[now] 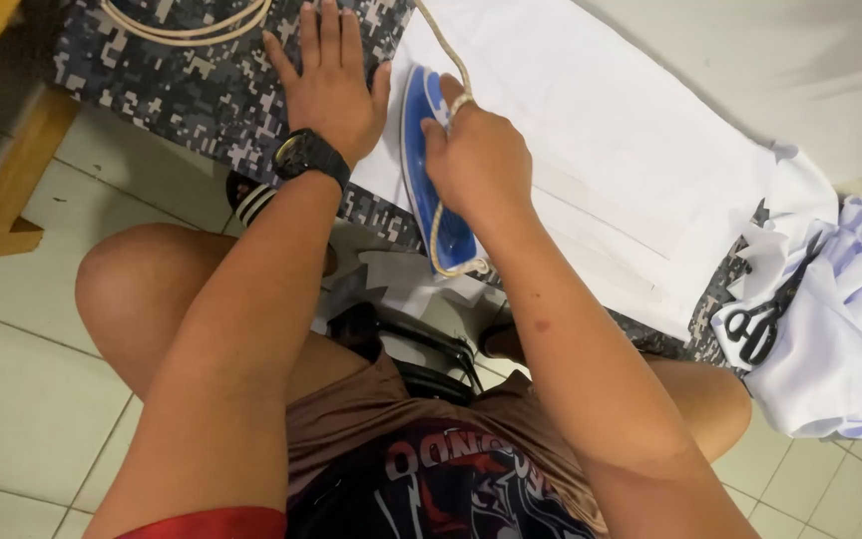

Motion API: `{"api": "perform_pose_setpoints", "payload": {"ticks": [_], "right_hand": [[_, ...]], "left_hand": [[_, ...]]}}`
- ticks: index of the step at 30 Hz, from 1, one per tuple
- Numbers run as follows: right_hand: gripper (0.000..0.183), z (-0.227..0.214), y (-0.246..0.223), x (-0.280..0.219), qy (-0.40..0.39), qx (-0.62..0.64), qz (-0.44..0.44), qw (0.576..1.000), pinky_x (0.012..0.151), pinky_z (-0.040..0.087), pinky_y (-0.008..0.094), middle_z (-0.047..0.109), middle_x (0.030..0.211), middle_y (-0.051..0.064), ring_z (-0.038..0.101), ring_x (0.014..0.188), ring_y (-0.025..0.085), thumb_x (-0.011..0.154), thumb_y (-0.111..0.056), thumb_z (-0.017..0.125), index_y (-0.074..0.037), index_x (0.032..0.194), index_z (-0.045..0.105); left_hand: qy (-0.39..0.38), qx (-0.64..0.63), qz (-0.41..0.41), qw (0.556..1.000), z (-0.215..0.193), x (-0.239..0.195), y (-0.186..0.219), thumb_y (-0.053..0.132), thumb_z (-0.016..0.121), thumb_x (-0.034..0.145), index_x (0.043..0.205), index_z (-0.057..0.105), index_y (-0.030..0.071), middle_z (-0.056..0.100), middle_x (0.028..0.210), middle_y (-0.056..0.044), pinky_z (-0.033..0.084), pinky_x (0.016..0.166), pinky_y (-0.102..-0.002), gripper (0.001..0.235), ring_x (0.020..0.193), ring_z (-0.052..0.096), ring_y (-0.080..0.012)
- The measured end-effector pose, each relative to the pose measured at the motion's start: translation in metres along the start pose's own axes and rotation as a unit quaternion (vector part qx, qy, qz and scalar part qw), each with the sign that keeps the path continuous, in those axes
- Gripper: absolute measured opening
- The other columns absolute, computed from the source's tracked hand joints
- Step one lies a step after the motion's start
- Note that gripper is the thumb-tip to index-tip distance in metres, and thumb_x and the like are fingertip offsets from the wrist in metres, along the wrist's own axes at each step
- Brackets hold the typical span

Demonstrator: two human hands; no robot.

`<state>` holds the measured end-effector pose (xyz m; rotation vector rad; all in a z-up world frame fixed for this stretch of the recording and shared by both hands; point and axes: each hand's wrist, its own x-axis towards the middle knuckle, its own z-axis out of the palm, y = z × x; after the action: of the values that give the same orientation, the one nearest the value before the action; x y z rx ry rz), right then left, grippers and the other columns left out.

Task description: The person irons a white fabric with a blue iron, then uses scissors to cut the fabric along marked lines. The person is sitting cross-legged on a chair while performing the task.

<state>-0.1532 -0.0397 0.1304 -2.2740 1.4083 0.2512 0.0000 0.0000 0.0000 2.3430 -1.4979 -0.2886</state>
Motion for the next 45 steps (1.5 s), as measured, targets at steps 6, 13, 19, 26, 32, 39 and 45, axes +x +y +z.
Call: {"api": "perform_pose_setpoints", "payload": {"ticks": [6, 13, 19, 26, 32, 39, 45], "right_hand": [[0.057, 0.006, -0.013, 0.008, 0.020, 0.001, 0.011, 1.000, 0.061, 0.054, 0.049, 0.075, 0.095, 0.012, 0.069, 0.083, 0.037, 0.101, -0.036, 0.046, -0.019, 0.155, 0.045], [0.059, 0.019, -0.012, 0.022, 0.052, -0.004, -0.014, 0.999, 0.062, 0.055, 0.053, 0.076, 0.103, 0.016, 0.070, 0.087, 0.041, 0.100, -0.035, 0.047, -0.013, 0.155, 0.043], [0.059, 0.007, -0.005, 0.016, 0.043, 0.007, -0.035, 0.998, 0.058, 0.056, 0.051, 0.076, 0.096, 0.015, 0.071, 0.083, 0.040, 0.102, -0.034, 0.049, -0.011, 0.156, 0.041], [0.058, -0.016, 0.020, -0.016, -0.036, -0.002, 0.018, 0.999, 0.050, 0.057, 0.044, 0.075, 0.097, 0.013, 0.071, 0.070, 0.032, 0.105, -0.034, 0.043, -0.015, 0.159, 0.036], [0.060, -0.015, 0.064, -0.038, -0.050, -0.036, 0.030, 0.998, 0.049, 0.051, 0.046, 0.070, 0.076, 0.011, 0.066, 0.064, 0.032, 0.106, -0.036, 0.042, -0.015, 0.161, 0.035], [0.062, -0.001, 0.105, -0.063, -0.028, -0.053, 0.032, 0.998, 0.055, 0.050, 0.049, 0.068, 0.083, 0.014, 0.065, 0.074, 0.036, 0.106, -0.040, 0.045, -0.017, 0.163, 0.036], [0.060, -0.011, 0.076, -0.037, -0.023, -0.028, 0.009, 0.999, 0.058, 0.053, 0.050, 0.072, 0.080, 0.013, 0.068, 0.077, 0.037, 0.105, -0.036, 0.045, -0.012, 0.160, 0.040]], "left_hand": [[0.059, -0.006, 0.009, 0.998, 0.014, 0.002, -0.005, 0.041, 0.029, 0.116, 0.160, 0.040, 0.000, 0.028, 0.165, -0.020, 0.005, 0.118, -0.073, 0.061, 0.152, 0.017, -0.0385], [0.104, 0.006, 0.020, 0.994, 0.023, 0.005, -0.008, 0.028, 0.042, 0.118, 0.154, 0.048, 0.001, 0.032, 0.162, -0.019, 0.010, 0.117, -0.073, 0.046, 0.149, 0.021, -0.0383], [0.064, 0.007, 0.000, 0.998, 0.015, 0.003, -0.005, 0.032, 0.045, 0.122, 0.164, 0.029, 0.009, 0.027, 0.167, -0.017, 0.006, 0.121, -0.071, 0.051, 0.153, 0.019, -0.0390], [0.073, -0.006, 0.016, 0.997, 0.019, 0.002, -0.008, 0.040, 0.044, 0.118, 0.161, 0.042, 0.001, 0.028, 0.165, -0.020, 0.004, 0.119, -0.072, 0.058, 0.151, 0.016, -0.0381], [0.121, 0.005, 0.039, 0.992, 0.034, 0.005, -0.017, 0.037, 0.053, 0.119, 0.157, 0.049, -0.002, 0.035, 0.162, -0.022, 0.007, 0.117, -0.073, 0.055, 0.149, 0.022, -0.0408], [0.132, 0.019, 0.044, 0.990, 0.038, 0.004, -0.018, 0.039, 0.052, 0.119, 0.155, 0.050, -0.004, 0.039, 0.160, -0.025, 0.008, 0.115, -0.075, 0.056, 0.147, 0.026, -0.0434], [0.116, 0.018, 0.026, 0.993, 0.021, 0.002, -0.008, 0.033, 0.063, 0.121, 0.160, 0.038, 0.006, 0.039, 0.162, -0.020, 0.010, 0.116, -0.073, 0.054, 0.148, 0.031, -0.0438]]}}
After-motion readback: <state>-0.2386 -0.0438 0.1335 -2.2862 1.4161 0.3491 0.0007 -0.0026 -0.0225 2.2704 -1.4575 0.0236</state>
